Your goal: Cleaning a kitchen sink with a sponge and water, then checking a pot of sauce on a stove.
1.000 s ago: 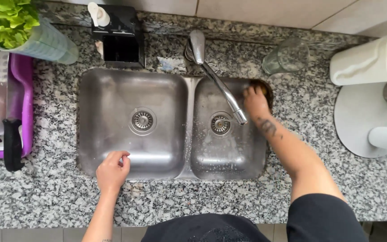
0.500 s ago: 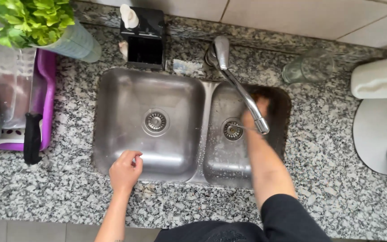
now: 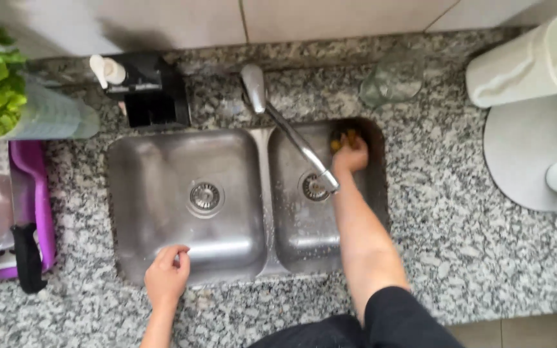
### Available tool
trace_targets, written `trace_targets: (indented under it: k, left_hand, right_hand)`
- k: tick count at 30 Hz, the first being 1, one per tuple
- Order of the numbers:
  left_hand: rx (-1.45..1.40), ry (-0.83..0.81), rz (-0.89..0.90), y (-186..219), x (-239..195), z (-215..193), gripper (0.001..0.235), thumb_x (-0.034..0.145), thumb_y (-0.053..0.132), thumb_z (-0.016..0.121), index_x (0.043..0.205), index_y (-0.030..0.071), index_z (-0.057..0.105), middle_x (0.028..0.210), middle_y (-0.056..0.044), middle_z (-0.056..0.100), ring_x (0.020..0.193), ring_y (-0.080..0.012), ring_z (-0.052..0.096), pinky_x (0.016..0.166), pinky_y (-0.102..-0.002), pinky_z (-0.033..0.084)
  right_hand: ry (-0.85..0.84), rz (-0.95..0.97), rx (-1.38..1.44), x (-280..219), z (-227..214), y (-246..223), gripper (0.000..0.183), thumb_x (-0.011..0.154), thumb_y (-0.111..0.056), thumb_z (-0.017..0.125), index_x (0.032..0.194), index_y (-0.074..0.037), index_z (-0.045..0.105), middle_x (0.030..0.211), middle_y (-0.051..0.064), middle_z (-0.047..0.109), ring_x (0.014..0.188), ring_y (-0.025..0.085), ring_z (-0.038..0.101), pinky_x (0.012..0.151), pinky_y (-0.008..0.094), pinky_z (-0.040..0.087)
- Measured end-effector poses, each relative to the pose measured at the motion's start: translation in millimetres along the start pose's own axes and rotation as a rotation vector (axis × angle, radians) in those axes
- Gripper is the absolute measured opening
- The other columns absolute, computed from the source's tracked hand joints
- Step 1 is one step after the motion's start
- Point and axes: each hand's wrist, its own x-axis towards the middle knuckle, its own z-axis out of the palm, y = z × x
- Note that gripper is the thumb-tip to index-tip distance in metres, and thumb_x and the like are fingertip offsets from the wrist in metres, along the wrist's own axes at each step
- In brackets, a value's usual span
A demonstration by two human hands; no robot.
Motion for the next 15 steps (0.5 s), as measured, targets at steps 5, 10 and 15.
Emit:
trace_targets:
  k: [5,10,15]
  left_hand:
    - [0.036,-0.027,-0.050,0.6,-3.7,1.2,0.018,0.081,0.020,0.052,0.080,0.028,0.068,0.082,0.011,0.064,0.062,-0.0092,0.060,0.057,-0.029,0.045]
    - [0.065,-0.047,-0.085,-8.4,0.0,9.3,0.017,0.080,0.023,0.054,0.082,0.031,0.069,0.081,0.010,0.064,0.067,-0.0133,0.062,0.062,-0.033,0.046]
    - [0.083,-0.016,-0.065,-15.2,2.8,18.2,0.018,0.079,0.022,0.053,0.083,0.031,0.069,0.083,0.009,0.065,0.068,-0.0131,0.063,0.064,-0.033,0.047]
  right_hand:
    - [-0.042,1.493,1.017,50.5,75.9,33.1,0.040,0.087,-0.024,0.045,0.125,-0.015,0.054,0.127,0.004,0.055,0.114,0.027,0.050,0.096,0.040,0.044]
    - [-0.036,1.230,1.223,49.3,43.1,72.6,0.020,0.080,0.000,0.066,0.100,0.001,0.063,0.099,0.014,0.065,0.090,0.027,0.064,0.072,0.035,0.058]
    - [0.150,1.281,1.107,44.2,68.1,58.5,0.027,0.074,0.011,0.061,0.097,-0.004,0.065,0.097,0.015,0.068,0.087,0.031,0.066,0.065,0.041,0.059]
